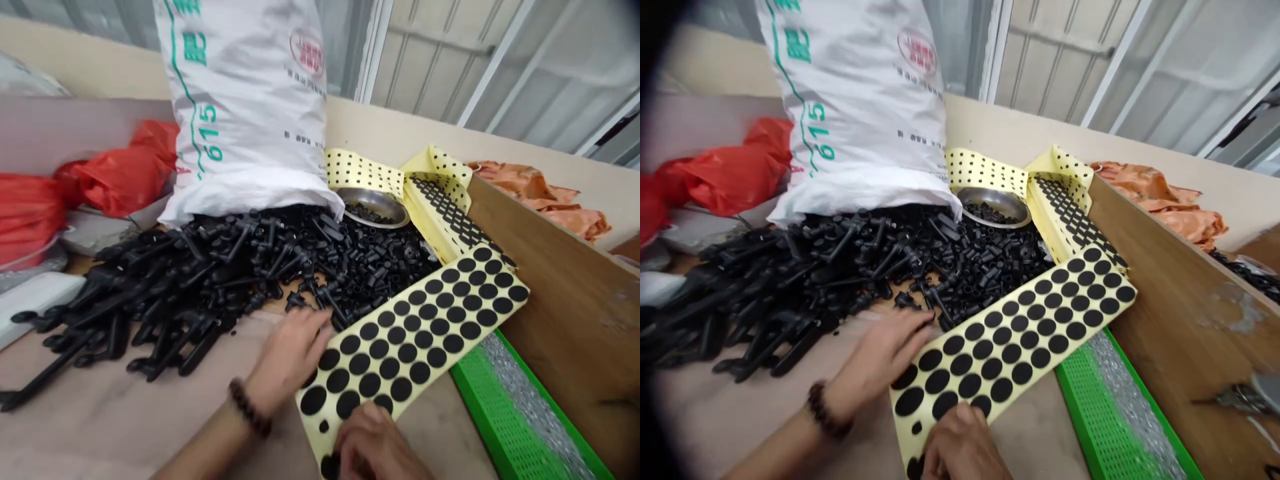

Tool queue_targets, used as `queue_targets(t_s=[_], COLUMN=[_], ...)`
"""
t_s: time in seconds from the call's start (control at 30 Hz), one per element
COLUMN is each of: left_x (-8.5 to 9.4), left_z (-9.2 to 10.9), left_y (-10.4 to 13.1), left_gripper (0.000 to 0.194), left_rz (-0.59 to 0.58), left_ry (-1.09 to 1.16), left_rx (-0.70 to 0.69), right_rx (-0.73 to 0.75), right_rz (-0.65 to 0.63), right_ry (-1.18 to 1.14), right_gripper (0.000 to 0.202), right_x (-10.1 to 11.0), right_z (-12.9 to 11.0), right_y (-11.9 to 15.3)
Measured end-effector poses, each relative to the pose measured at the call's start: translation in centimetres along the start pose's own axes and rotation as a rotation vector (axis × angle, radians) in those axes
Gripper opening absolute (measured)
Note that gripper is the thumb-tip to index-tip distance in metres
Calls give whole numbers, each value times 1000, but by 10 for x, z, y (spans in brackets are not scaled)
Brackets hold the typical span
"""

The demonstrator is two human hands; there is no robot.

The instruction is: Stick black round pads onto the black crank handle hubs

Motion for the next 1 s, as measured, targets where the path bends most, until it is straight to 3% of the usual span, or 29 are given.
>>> queue_targets(t_s=[0.1,0.2,0.3,0.4,0.5,0.6,0.7,0.83,0.93,1.0], left_x=[-14,-19,-9,-8,-32,-52,-48,-22,-3,-1], left_z=[0,7,24,49,57,59,57,44,20,-1], left_y=[-35,-37,-5,50,99,120,119,106,79,53], left_gripper=[26,28,26,22,18,18,20,30,32,30], left_rz=[-28,-48,-77,-197,-372,-410,-364,-350,-221,-145], left_ry=[-46,-52,15,207,164,117,164,413,472,338], left_rx=[56,42,-81,-278,-296,-260,-213,-153,-56,75], right_rx=[-127,-148,-141,-152,-156,-162,-165,-135,-78,-57], right_rz=[12,53,115,122,95,62,9,-63,-65,-38], right_ry=[-17,-31,-26,-42,-81,-103,-153,-204,-238,-269], right_gripper=[18,18,18,18,20,20,19,19,15,12], right_x=[15,18,17,15,16,19,19,13,6,2], right_z=[-14,-20,-16,-10,-9,-12,-16,-19,-12,-2], right_y=[-1,0,1,1,-1,-3,-2,-2,-3,-3])
Point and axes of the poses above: each hand's wrist, its own y-axis away from the middle knuckle, its own x-axis out of the back of the hand, z = x × y, the point moved 9 cm from there along -y, towards the middle knuckle, and after that the axes turned 1 degree about -x, right-handed, at the moved point
